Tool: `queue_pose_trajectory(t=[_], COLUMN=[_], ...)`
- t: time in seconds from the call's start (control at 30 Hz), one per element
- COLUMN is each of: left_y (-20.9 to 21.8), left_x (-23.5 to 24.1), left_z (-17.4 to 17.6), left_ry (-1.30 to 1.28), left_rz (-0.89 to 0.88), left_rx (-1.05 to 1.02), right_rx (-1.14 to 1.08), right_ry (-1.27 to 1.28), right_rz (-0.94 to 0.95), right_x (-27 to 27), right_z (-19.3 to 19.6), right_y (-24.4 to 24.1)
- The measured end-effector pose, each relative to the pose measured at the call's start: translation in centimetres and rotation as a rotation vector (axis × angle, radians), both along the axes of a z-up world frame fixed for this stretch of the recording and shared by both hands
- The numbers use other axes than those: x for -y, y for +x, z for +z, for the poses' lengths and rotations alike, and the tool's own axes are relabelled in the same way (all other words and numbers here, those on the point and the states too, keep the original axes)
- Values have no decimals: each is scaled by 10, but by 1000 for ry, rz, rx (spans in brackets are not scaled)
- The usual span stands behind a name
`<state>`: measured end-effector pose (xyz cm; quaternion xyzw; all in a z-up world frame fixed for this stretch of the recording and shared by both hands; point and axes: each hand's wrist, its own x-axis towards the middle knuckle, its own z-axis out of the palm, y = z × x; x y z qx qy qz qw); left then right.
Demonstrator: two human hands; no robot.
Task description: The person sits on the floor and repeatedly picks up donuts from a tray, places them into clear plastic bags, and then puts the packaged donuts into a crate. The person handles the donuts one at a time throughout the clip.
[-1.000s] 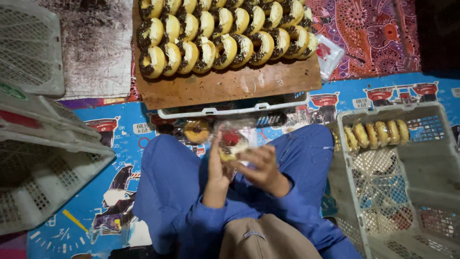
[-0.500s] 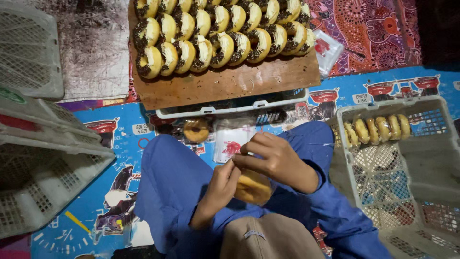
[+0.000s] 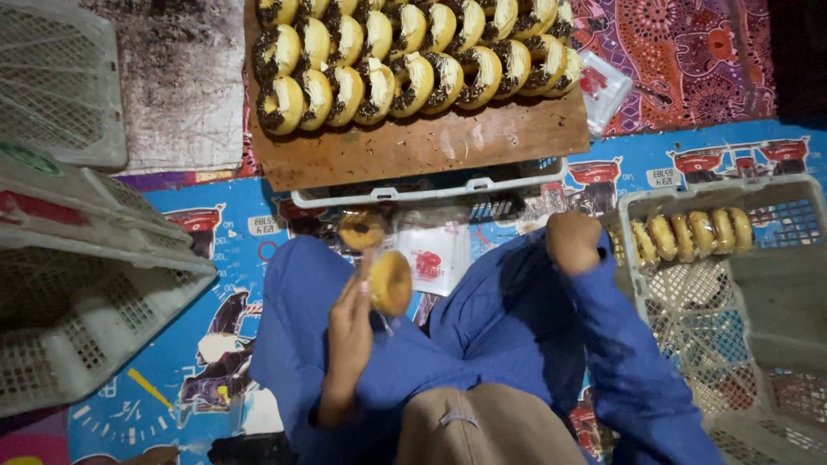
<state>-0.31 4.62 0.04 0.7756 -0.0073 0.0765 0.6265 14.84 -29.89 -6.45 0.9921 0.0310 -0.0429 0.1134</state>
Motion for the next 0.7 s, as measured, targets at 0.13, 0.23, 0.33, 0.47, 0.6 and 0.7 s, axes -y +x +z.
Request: queue_pose_trajectory(t=[0.13, 0.23, 0.33, 0.47, 0.6, 0.7], left_y=[-2, -8, -23, 0, 3, -4], left_x=[31, 63, 66, 24, 9, 3], left_z=[3, 15, 19, -5, -35, -46], left_ry=[-222, -14, 161, -336, -351, -165], left_rz=[293, 264, 214, 245, 203, 376], left_rx=[-151, 102, 318, -29, -139, -245], right_rx=[115, 53, -275, -429, -504, -483], right_ry=[-56, 834, 1161, 1827, 1864, 1873], right_rz=[442, 640, -105, 100, 239, 73], right_x=[-71, -149, -163, -159, -162, -170], right_z=[15, 44, 71, 77, 43, 13], right_y=[-74, -107, -100, -96, -115, -118])
